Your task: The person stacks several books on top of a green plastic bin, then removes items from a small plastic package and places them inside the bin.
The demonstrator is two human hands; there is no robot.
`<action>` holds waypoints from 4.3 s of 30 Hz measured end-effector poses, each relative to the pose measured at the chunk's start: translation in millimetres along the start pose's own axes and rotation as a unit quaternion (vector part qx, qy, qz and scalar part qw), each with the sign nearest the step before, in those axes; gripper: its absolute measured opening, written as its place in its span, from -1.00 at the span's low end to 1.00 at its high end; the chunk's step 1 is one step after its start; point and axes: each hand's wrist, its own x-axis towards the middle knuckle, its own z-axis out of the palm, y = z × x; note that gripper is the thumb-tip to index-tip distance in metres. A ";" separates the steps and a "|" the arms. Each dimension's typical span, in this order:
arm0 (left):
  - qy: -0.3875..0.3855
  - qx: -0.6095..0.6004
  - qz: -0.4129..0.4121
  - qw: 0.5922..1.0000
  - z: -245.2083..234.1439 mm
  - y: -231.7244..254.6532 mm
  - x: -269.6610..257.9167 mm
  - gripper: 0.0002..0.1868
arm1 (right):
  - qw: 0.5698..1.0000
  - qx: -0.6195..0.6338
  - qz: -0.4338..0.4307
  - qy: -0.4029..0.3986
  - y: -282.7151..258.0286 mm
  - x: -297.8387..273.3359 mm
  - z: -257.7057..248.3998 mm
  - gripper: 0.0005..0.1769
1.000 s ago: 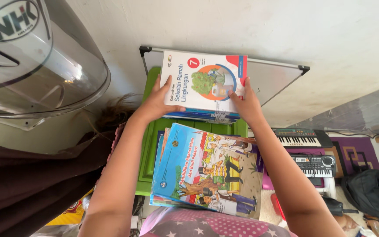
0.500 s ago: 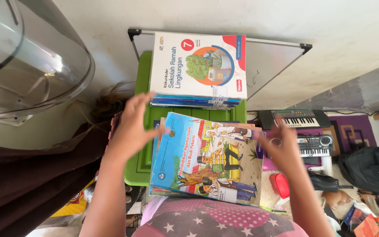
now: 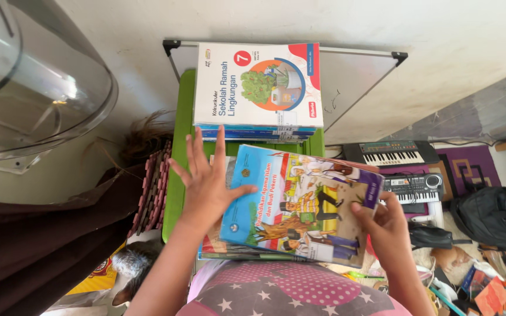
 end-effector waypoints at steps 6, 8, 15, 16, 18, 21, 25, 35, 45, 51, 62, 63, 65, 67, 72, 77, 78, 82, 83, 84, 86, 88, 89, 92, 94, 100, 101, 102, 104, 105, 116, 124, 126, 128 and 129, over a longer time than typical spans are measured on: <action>0.139 -0.269 0.075 0.950 0.5 5.2 -4.2 0.21 | 0.963 0.254 -0.083 -0.021 4.5 2.3 -6.5 -0.65; -0.048 -0.600 0.069 0.796 0.4 1.2 -5.7 -0.28 | 0.953 0.267 -0.134 -0.046 6.3 5.1 -11.9 -0.65; 0.018 -0.575 0.251 0.779 -8.1 -13.5 -41.6 -0.68 | 0.872 0.282 -0.337 -0.216 -3.3 25.0 -17.6 -0.67; 0.008 -0.568 0.259 0.781 -9.5 -15.6 -43.1 -0.70 | 0.871 0.298 -0.313 -0.233 -0.7 28.2 -15.2 -0.61; 0.002 -0.560 0.267 0.785 -9.6 -18.8 -45.1 -0.71 | 0.872 0.298 -0.299 -0.248 7.4 31.6 -9.0 -0.63; 0.022 -0.520 0.242 0.819 -5.8 -24.5 -45.4 -0.64 | 0.878 0.265 -0.303 -0.259 16.8 28.6 -6.1 -0.63; -0.006 -0.531 0.244 0.811 6.1 -42.9 -42.0 -0.63 | 0.956 0.060 -0.197 -0.207 12.7 30.6 -13.8 -0.58; 0.195 -0.350 0.096 0.911 -10.0 -26.3 65.5 -0.47 | 0.980 0.068 -0.174 -0.062 -89.9 103.5 72.3 -0.66; 0.183 -0.229 0.025 0.956 0.8 -49.0 182.9 -0.48 | 0.981 -0.079 -0.174 -0.015 -94.6 198.1 122.3 -0.62; 0.238 -0.099 0.000 0.966 21.2 -56.4 183.3 -0.52 | 0.957 -0.189 -0.221 0.011 -80.1 207.2 123.0 -0.49; 0.049 -0.275 0.185 0.942 -4.5 -66.8 117.6 0.10 | 0.897 -0.213 -0.373 -0.103 -71.8 142.3 96.0 -0.27; 0.046 -0.277 0.182 0.942 -4.6 -67.0 113.7 0.10 | 0.895 -0.233 -0.356 -0.136 -71.1 134.0 94.0 -0.24; 0.053 -0.290 0.199 0.934 -3.7 -67.0 110.8 -0.15 | 0.908 -0.232 -0.329 -0.114 -71.6 125.0 97.1 -0.26; 0.038 -0.301 0.183 0.935 -2.8 -67.8 112.3 -0.17 | 0.920 -0.231 -0.303 -0.090 -72.5 120.6 99.3 -0.28; 0.050 -0.291 0.212 0.932 1.2 -70.9 115.6 -0.19 | 0.921 -0.252 -0.287 -0.080 -70.3 121.3 98.5 -0.25; 0.098 -0.183 0.142 0.968 -5.2 -60.6 92.5 0.09 | 0.918 -0.213 -0.324 -0.090 -51.3 121.4 81.3 -0.12; 0.095 -0.183 0.142 0.968 -7.0 -60.4 81.0 0.09 | 0.907 -0.188 -0.366 -0.089 -44.6 116.9 75.1 -0.14; 0.052 -0.168 0.119 0.977 -1.7 -72.3 18.0 0.06 | 0.976 -0.201 -0.077 -0.036 -16.7 70.8 38.7 -0.31; 0.047 -0.170 0.117 0.977 2.1 -75.9 4.7 0.06 | 0.976 -0.203 -0.073 -0.036 -9.8 57.1 35.0 -0.31; -0.035 -0.195 0.059 0.978 5.9 -79.9 -7.6 0.12 | 0.987 -0.140 -0.008 -0.076 -3.3 42.7 33.9 -0.34; -0.120 -0.216 0.001 0.969 13.4 -83.7 -20.5 0.18 | 0.989 -0.075 0.059 -0.112 2.0 27.0 34.0 -0.37; -0.124 -0.296 -0.037 0.946 18.0 -81.7 -22.7 0.21 | 0.980 -0.193 0.012 -0.053 3.4 18.4 34.4 -0.42; -0.126 -0.294 -0.036 0.947 18.5 -78.9 -20.8 0.21 | 0.980 -0.191 0.014 -0.051 3.4 17.4 32.9 -0.42; -0.122 -0.166 -0.108 0.973 23.9 -57.1 -16.9 0.35 | 0.982 -0.176 0.063 -0.016 5.3 20.3 19.1 -0.55; -0.079 -0.104 -0.106 0.986 23.1 -44.1 -19.3 0.38 | 0.987 -0.156 -0.014 -0.046 8.8 21.7 7.3 -0.65; 0.044 -0.095 -0.016 0.994 18.7 -14.0 -24.2 0.24 | 0.981 0.175 -0.087 0.004 1.2 6.3 6.9 -0.76; 0.046 -0.096 -0.013 0.994 18.4 -11.8 -24.1 0.24 | 0.980 0.175 -0.089 0.005 -3.8 3.6 8.6 -0.76; 0.067 -0.199 0.020 0.977 18.9 -10.8 -24.5 0.16 | 0.974 0.203 -0.098 0.016 -7.3 1.1 9.9 -0.73; 0.089 -0.300 0.054 0.948 21.9 -11.8 -23.3 0.07 | 0.967 0.231 -0.108 0.025 -9.4 0.8 9.3 -0.68; 0.046 -0.459 0.091 0.883 24.5 -13.0 -20.6 -0.18 | 0.949 0.250 -0.187 -0.047 -8.9 3.4 6.8 -0.71; 0.094 -0.519 0.224 0.819 33.7 -47.9 -54.5 -0.75 | 0.926 0.138 -0.281 -0.212 16.3 19.3 1.8 -0.79; 0.145 -0.394 0.072 0.905 19.1 -44.7 -19.2 -0.55 | 0.969 0.020 -0.229 -0.089 -8.6 49.1 37.5 -0.69; 0.156 -0.388 0.016 0.908 3.6 -36.1 16.2 -0.58 | 0.968 -0.101 -0.228 -0.014 -43.1 72.1 48.9 -0.72; 0.191 -0.409 0.087 0.888 -11.9 -28.6 58.8 -0.55 | 0.972 -0.031 -0.228 -0.056 -74.0 100.5 64.1 -0.69; 0.204 -0.384 0.079 0.897 -20.2 -25.1 83.7 -0.54 | 0.967 -0.021 -0.247 -0.056 -85.6 115.6 73.1 -0.63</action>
